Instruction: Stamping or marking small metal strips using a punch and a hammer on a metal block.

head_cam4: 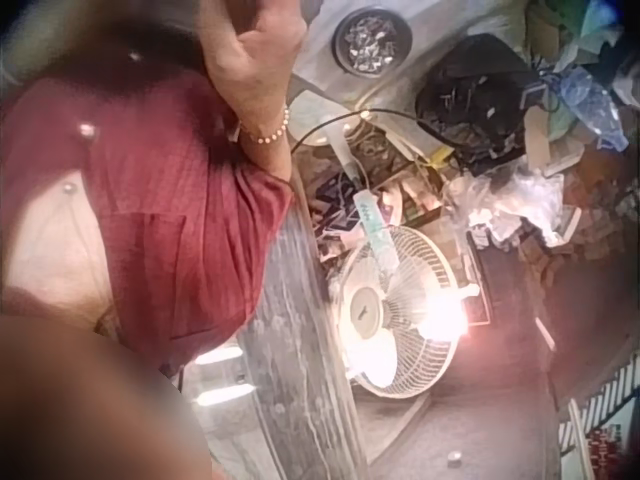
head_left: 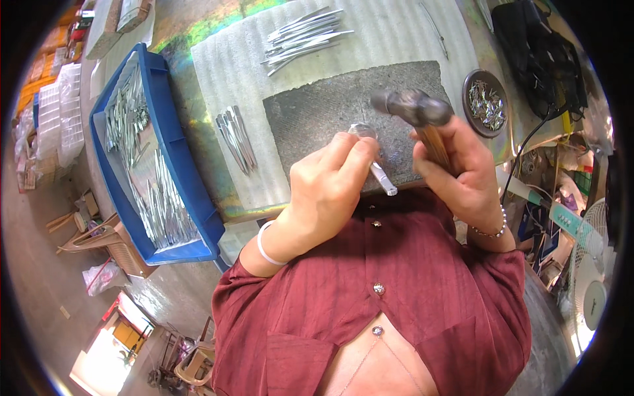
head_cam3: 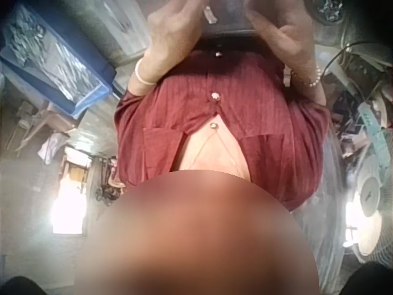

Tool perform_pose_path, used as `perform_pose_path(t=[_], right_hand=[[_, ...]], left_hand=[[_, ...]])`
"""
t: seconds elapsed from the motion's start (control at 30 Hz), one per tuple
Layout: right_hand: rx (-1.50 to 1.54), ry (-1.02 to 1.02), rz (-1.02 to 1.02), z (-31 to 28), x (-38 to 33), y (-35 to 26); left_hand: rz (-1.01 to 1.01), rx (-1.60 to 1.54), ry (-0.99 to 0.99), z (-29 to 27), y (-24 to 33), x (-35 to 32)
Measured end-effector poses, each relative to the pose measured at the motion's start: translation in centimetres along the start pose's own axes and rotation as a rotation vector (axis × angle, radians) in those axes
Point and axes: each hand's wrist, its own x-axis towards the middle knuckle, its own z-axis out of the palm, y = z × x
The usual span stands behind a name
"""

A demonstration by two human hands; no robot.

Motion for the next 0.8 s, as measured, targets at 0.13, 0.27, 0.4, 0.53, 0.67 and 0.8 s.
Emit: perform_pose_path(t=[0.13,0.27,0.4,0.53,0.67,0.8], right_hand=[[-0.136,-0.166,-0.167,0.8,0.2,-1.2],[-0.342,-0.220,-0.517,1.6,1.8,-3.4],[-0.467,-0.272,-0.544,2.0,1.5,-5.0],[-0.488,-0.237,-0.375,1.0,-1.2,-6.4],[-0.678,-0.305,-0.452,-0.4,-1.9,-7.6],[-0.763,-0.289,-0.459,-0.6,-3.0,-8.0]], left_hand=[[0.018,0.079,-0.009,-0.2,0.2,0.0],[0.025,0.074,-0.048,-0.3,0.1,-0.4],[0.058,0.008,0.015,0.1,-0.5,-1.1],[0.045,-0.015,0.039,-0.4,-0.5,-0.9],[0.021,-0.053,0.015,-0.4,-0.8,-0.7],[0.022,-0.077,0.013,-0.3,-0.9,-0.6]])
